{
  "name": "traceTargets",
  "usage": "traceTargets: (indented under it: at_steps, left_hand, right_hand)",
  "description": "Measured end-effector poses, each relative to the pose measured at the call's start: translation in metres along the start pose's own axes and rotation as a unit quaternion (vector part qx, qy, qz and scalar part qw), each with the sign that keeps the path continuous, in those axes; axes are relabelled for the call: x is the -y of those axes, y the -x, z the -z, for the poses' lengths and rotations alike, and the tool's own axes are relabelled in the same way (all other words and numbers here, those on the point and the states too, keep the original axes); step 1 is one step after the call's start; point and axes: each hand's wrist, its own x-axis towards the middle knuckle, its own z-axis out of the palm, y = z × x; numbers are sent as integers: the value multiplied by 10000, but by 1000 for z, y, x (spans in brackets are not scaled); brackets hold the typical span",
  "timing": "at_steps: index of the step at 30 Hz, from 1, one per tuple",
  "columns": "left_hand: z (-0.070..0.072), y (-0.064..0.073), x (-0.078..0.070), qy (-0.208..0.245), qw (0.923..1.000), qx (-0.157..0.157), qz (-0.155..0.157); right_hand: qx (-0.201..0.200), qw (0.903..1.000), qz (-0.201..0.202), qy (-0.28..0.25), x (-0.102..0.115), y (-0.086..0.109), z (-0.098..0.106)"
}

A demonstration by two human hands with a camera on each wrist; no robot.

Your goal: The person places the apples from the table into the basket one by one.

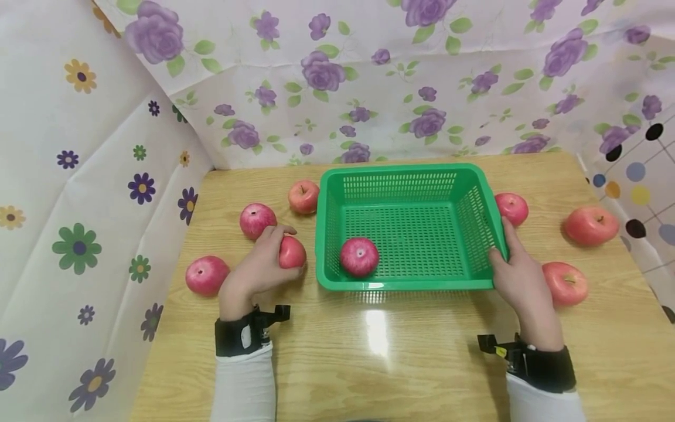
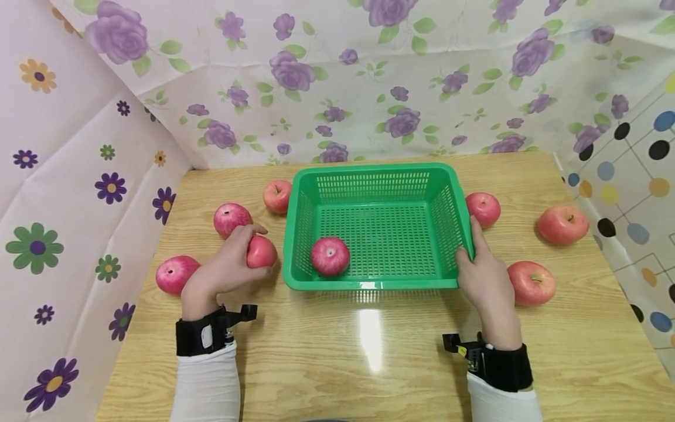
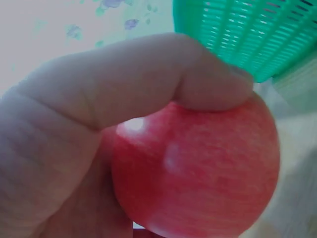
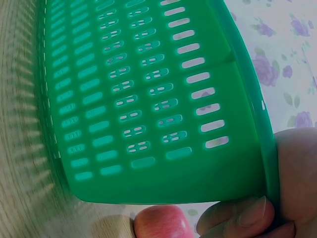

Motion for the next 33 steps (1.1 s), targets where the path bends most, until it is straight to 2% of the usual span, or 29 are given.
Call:
traceTargets:
  at_steps: [7, 13, 16, 20, 24, 29, 33]
  left_hand:
    - [12, 0, -13, -94, 9982, -523, -262]
    - [22, -14, -28, -206, 9873, -1185, -1042]
    - [24, -24, -41, -136, 9839, -1228, -1288]
    - [23, -40, -59, -5, 9837, -921, -1546]
    - [20, -57, -69, -140, 9826, -480, -1787]
    - [18, -78, -75, -399, 9763, 105, -2125]
    - [18, -97, -80, -672, 9683, 504, -2354]
  right_hand:
    - [8, 10000, -38, -15, 0, 0, -1]
    - [0, 10000, -9, 36, 1, 1, -1]
    - [-10, 10000, -6, 38, 1, 1, 0]
    - [1, 10000, -32, -8, 1, 1, 0]
    - [36, 10000, -48, -8, 2, 1, 0]
    - [27, 10000, -32, 5, 2, 1, 0]
    - [-21, 10000, -25, 32, 1, 2, 1]
